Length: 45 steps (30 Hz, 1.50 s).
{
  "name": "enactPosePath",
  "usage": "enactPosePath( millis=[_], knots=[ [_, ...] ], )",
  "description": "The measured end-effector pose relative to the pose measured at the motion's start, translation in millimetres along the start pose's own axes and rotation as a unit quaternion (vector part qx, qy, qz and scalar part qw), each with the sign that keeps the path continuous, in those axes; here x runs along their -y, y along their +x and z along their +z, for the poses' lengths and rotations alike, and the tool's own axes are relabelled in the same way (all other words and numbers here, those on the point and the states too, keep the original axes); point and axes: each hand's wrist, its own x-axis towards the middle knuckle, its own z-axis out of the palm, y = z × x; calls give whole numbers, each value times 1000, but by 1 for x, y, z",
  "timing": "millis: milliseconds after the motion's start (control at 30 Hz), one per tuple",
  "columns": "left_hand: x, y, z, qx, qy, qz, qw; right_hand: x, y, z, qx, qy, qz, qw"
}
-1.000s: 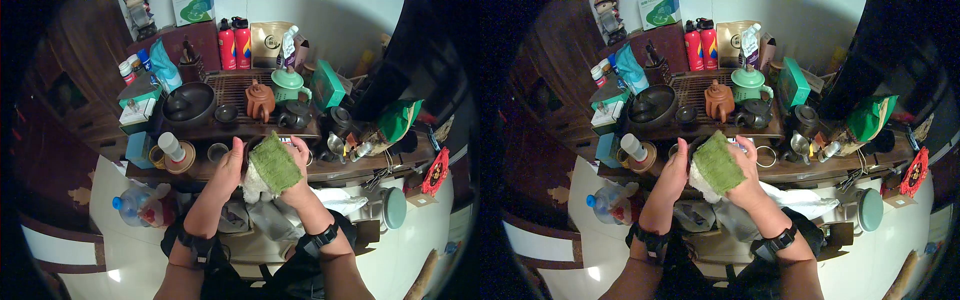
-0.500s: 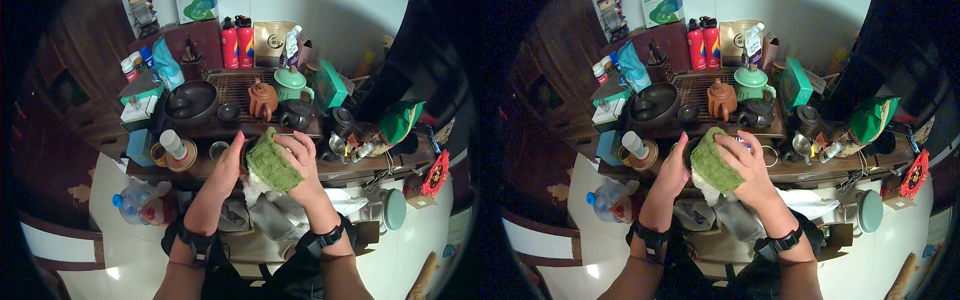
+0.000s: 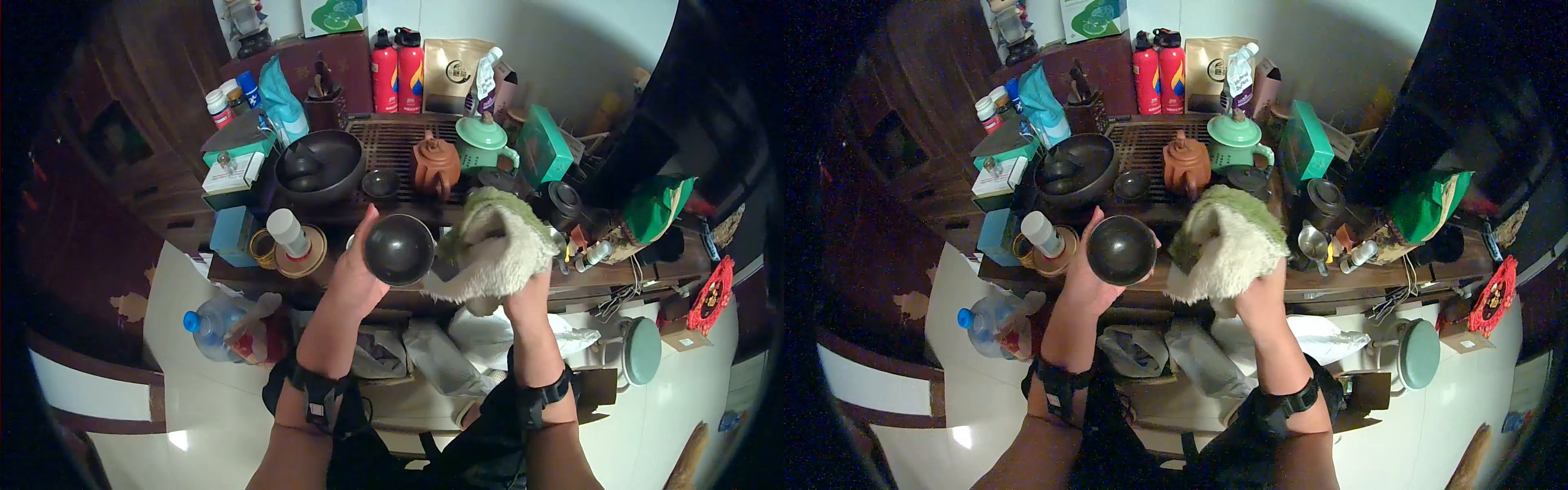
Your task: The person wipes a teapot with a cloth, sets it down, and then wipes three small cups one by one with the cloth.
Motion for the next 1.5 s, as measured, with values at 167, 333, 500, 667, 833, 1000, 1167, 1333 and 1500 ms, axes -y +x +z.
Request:
enactPosePath(
  millis=[167, 333, 500, 667, 833, 1000, 1167, 1333, 1500],
  knots=[
    [8, -1, 12, -81, 84, -12, 993, 9, -7, 21, 111, 47, 4, 993],
    [25, -16, 32, 42, 346, 45, 936, -1, -14, 30, 115, -47, 53, 991],
    [29, -14, 31, 43, 287, 54, 955, -8, -16, 30, 44, -210, -98, 972],
    [28, -13, 31, -36, 127, 49, 990, -14, -19, 29, -79, -85, -31, 993],
    [27, -7, 12, 19, -28, 23, 999, -18, -11, 23, -54, 296, 146, 942],
    [22, -7, 13, -12, 19, 70, 997, -18, -20, 27, -16, 309, 220, 925],
    [12, -11, 24, 68, 170, 148, 972, -8, -17, 27, 46, 328, 294, 897],
    [18, -9, 29, 126, 445, 258, 848, -11, -17, 36, 62, 164, 170, 970],
    [31, -17, 35, 136, 475, 261, 829, -16, -15, 26, 13, -146, -51, 988]
  ],
)
